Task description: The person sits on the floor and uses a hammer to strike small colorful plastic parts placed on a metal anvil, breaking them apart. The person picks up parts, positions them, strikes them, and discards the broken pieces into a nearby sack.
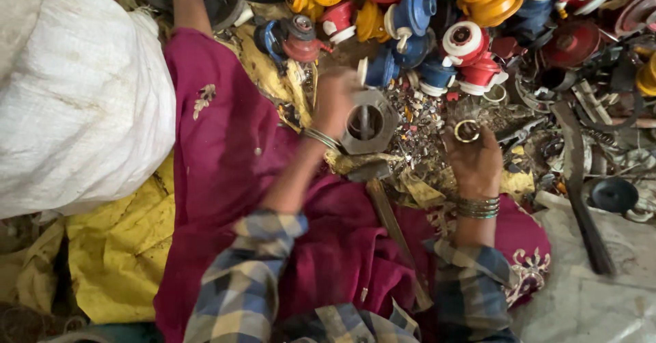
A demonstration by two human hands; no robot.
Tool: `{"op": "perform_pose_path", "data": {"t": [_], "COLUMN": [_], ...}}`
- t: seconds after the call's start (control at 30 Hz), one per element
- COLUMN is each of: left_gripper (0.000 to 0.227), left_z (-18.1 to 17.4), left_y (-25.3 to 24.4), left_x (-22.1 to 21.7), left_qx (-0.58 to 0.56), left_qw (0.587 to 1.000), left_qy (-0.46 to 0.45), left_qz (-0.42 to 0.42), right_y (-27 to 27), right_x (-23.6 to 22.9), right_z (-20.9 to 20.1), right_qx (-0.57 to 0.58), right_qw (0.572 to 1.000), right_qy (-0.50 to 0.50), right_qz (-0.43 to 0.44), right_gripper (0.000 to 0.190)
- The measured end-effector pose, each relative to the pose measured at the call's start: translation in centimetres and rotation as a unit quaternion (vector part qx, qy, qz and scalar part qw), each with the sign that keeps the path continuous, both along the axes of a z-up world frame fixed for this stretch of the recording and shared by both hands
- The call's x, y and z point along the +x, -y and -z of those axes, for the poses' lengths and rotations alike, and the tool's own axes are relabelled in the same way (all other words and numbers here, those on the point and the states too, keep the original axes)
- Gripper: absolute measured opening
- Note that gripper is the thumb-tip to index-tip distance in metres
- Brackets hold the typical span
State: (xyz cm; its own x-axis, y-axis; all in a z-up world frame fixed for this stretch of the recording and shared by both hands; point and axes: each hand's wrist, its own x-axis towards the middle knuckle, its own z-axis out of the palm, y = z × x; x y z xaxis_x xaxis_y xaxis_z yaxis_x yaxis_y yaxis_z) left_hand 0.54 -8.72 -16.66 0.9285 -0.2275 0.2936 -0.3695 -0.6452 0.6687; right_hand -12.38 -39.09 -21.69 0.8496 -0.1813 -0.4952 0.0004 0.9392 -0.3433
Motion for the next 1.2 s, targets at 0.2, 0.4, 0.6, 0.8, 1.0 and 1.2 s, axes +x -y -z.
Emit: {"op": "perform_pose_path", "data": {"t": [0.2, 0.4, 0.6, 0.8, 1.0, 1.2], "left_gripper": [0.029, 0.073, 0.042, 0.023, 0.022, 0.02], "left_z": [6.1, 6.2, 6.8, 9.0, 9.7, 8.7], "left_y": [-10.7, -9.7, -10.0, -10.6, -11.3, -12.0], "left_x": [4.9, 4.9, 4.4, 4.2, 5.2, 5.2], "left_qx": [0.083, 0.137, 0.116, 0.084, 0.005, -0.018], "left_qw": [0.994, 0.988, 0.988, 0.991, 0.992, 0.996], "left_qy": [0.055, -0.011, 0.053, 0.06, 0.063, 0.038], "left_qz": [-0.052, -0.063, -0.087, -0.089, -0.111, -0.084], "right_y": [0.3, 0.2, 0.5, 0.3, 0.3, 0.0], "right_x": [0.0, -0.1, -0.1, -0.3, -0.2, -0.2], "right_z": [-0.4, -0.5, -0.2, -0.2, -0.7, -1.1], "right_qx": [-0.069, -0.051, -0.059, -0.069, -0.053, -0.071], "right_qw": [0.998, 0.999, 0.998, 0.998, 0.999, 0.997], "right_qy": [0.003, 0.003, -0.002, 0.001, -0.007, -0.003], "right_qz": [0.007, -0.008, -0.014, -0.013, -0.002, -0.005], "right_gripper": [0.036, 0.038, 0.04, 0.037, 0.035, 0.035]}}
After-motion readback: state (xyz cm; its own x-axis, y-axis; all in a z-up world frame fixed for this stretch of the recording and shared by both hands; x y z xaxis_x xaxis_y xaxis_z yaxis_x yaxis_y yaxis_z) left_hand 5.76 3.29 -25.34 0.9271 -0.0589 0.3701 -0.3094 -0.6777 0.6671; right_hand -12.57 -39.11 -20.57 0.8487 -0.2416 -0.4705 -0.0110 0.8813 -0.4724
